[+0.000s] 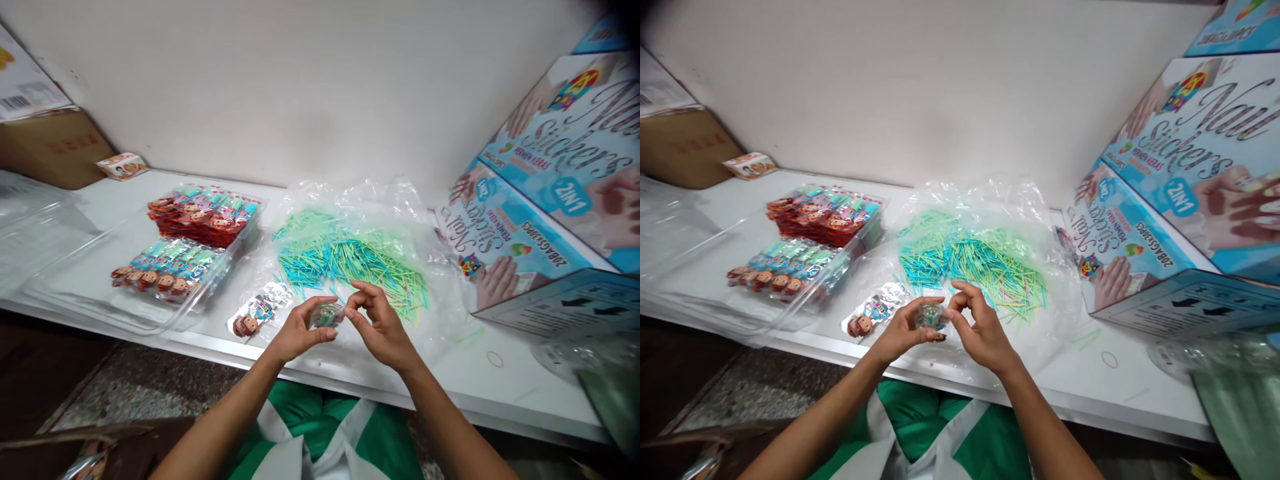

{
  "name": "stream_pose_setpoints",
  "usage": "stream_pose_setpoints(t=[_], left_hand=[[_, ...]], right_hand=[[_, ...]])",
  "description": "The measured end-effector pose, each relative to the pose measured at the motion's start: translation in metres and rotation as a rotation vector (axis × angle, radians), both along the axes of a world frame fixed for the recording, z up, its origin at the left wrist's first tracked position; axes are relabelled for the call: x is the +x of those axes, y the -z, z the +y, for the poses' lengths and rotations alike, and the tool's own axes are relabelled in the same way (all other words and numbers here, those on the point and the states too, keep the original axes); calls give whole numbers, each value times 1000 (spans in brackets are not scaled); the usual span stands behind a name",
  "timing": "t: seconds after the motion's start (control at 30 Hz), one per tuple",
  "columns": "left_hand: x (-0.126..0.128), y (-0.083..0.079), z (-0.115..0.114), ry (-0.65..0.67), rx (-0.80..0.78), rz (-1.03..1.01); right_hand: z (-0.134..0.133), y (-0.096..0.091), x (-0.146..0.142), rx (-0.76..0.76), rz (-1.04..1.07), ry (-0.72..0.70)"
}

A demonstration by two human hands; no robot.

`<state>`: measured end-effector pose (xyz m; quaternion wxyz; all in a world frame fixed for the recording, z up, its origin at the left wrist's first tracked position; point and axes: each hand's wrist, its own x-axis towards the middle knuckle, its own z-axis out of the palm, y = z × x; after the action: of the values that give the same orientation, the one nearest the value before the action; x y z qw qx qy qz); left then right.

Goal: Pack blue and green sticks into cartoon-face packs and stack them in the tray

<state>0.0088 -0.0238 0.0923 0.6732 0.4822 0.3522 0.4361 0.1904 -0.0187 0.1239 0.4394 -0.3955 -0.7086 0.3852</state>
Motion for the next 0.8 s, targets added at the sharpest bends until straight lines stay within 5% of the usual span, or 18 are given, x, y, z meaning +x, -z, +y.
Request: stream_pose_setpoints(t=[0.2,0.33,0.43,0.6,0.7,0.8], left_hand=[[-3,8,-2,-96,123,126],[-33,-10,0,-217,144,217],[-85,-39,11,-441,229,311],[-211,-81,44,-837,414,659],[-279,-85,62,-1032,307,810],[-327,-75,77,-1027,146,994]], right_hand=[[0,-5,-4,-64,55,16],[4,-3,-2,-61,89,79],[7,0,2,-74,79,128],[8,8,10,-104,29,166],[7,15,14,-127,1,176],[7,21,18,-144,-26,170]])
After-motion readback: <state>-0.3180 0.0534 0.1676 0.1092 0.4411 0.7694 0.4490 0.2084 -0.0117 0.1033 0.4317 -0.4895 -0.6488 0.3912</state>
